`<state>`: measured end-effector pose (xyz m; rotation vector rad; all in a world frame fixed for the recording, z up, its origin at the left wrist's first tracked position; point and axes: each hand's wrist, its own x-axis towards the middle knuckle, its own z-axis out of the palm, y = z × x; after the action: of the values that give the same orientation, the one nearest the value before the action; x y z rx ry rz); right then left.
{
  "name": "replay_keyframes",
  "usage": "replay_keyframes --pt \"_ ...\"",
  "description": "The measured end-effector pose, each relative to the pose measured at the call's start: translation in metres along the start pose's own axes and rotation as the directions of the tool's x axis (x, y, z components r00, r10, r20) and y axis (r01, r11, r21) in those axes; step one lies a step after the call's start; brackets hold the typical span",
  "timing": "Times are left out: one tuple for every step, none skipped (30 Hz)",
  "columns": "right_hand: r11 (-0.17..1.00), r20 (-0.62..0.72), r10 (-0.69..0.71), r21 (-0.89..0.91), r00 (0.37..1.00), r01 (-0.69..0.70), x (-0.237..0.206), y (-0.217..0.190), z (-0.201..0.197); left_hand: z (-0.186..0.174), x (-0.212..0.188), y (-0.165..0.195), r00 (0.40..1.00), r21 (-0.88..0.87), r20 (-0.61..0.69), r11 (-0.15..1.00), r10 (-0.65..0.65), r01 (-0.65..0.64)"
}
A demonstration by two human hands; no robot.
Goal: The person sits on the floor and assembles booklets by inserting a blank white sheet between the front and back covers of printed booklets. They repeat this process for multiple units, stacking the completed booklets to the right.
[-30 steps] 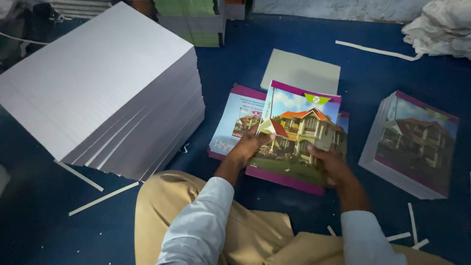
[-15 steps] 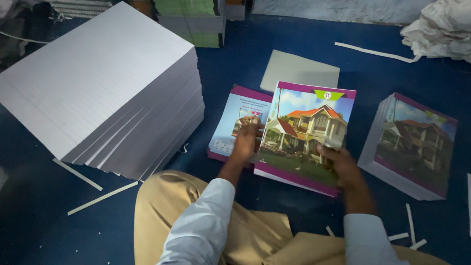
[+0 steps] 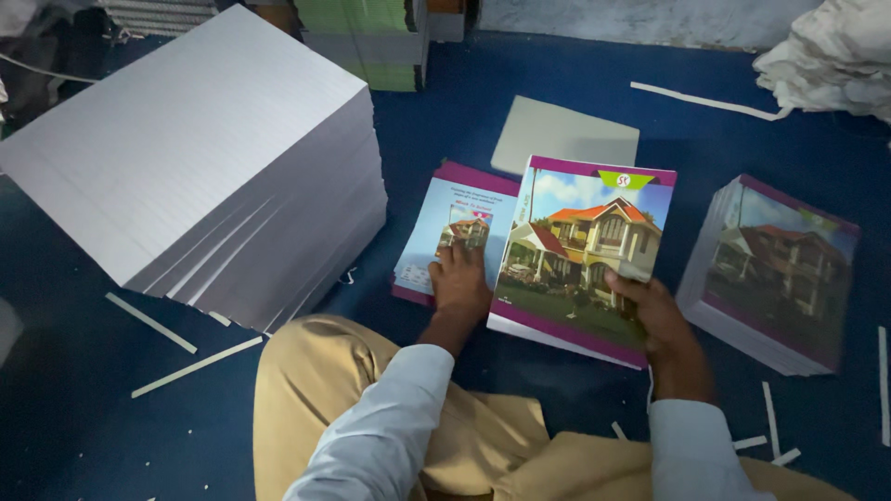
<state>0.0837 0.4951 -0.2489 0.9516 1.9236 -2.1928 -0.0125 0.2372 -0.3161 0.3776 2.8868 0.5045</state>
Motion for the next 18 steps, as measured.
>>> replay_keyframes --pt "0.998 -0.059 0.025 -0.051 0.998 -0.028 0.0 0.0 -0.001 -0.002 -0.002 0.002 1.0 0.007 -0.001 1.0 -0.008 0.008" --pt "0.993 -0.119 0.048 -0.1 0.992 -0.06 0.0 0.0 -0.002 -0.003 -0.005 0.004 1.0 0.013 -0.002 1.0 -0.016 0.016" --pt "0.985 -0.179 0.067 -0.146 0.982 -0.094 0.001 0.0 -0.003 -0.003 -0.007 0.004 1.0 0.02 -0.003 1.0 -0.024 0.024" --pt "0.99 -0.16 0.048 -0.125 0.986 -0.068 0.001 0.001 -0.005 -0.002 -0.009 0.005 0.999 0.075 -0.034 0.997 -0.012 0.014" --pt "0.994 -0.141 0.028 -0.102 0.99 -0.043 0.003 0.001 -0.006 0.0 -0.011 0.006 0.998 0.131 -0.065 0.991 0.003 0.006" --pt "0.997 -0.122 0.006 -0.078 0.992 -0.016 0.004 0.003 -0.007 0.001 -0.011 0.006 0.995 0.187 -0.098 0.982 0.019 -0.001" --pt "0.998 -0.095 -0.015 -0.066 0.995 0.009 0.006 0.004 -0.008 0.002 -0.011 0.005 0.995 0.185 -0.095 0.983 0.014 0.004" --pt "0.998 -0.07 -0.036 -0.054 0.997 0.033 0.009 0.005 -0.01 0.003 -0.011 0.005 0.996 0.18 -0.092 0.984 0.01 0.007" --pt "0.998 -0.046 -0.057 -0.043 0.997 0.055 0.01 0.006 -0.013 0.004 -0.011 0.005 0.996 0.174 -0.088 0.985 0.006 0.009" --pt "0.998 -0.044 -0.048 -0.035 0.998 0.047 0.011 0.009 -0.015 0.004 -0.011 0.005 0.997 0.136 -0.075 0.991 -0.005 0.015" --pt "0.999 -0.041 -0.04 -0.026 0.998 0.039 0.013 0.011 -0.016 0.004 -0.01 0.005 0.998 0.097 -0.063 0.995 -0.015 0.021" --pt "0.999 -0.038 -0.032 -0.018 0.999 0.031 0.015 0.012 -0.017 0.004 -0.01 0.005 0.998 0.059 -0.052 0.998 -0.026 0.029" --pt "0.999 -0.033 -0.043 -0.03 0.999 0.042 0.017 0.013 -0.019 0.004 -0.01 0.006 0.999 0.062 -0.037 0.998 -0.023 0.026" --pt "0.998 -0.026 -0.055 -0.042 0.998 0.054 0.018 0.013 -0.02 0.004 -0.012 0.006 1.0 0.066 -0.023 0.998 -0.022 0.023" --pt "0.996 -0.018 -0.068 -0.052 0.997 0.067 0.019 0.013 -0.02 0.004 -0.012 0.006 1.0 0.071 -0.01 0.997 -0.021 0.021" --pt "0.996 -0.013 -0.066 -0.056 0.998 0.065 0.019 0.013 -0.021 0.005 -0.013 0.007 0.999 0.109 -0.029 0.994 -0.013 0.016" --pt "0.996 -0.008 -0.063 -0.061 0.998 0.063 0.019 0.013 -0.022 0.006 -0.013 0.009 0.999 0.146 -0.046 0.989 -0.005 0.012" --pt "0.996 -0.004 -0.06 -0.066 0.998 0.059 0.019 0.012 -0.022 0.008 -0.014 0.01 0.998 0.183 -0.063 0.983 0.004 0.008"
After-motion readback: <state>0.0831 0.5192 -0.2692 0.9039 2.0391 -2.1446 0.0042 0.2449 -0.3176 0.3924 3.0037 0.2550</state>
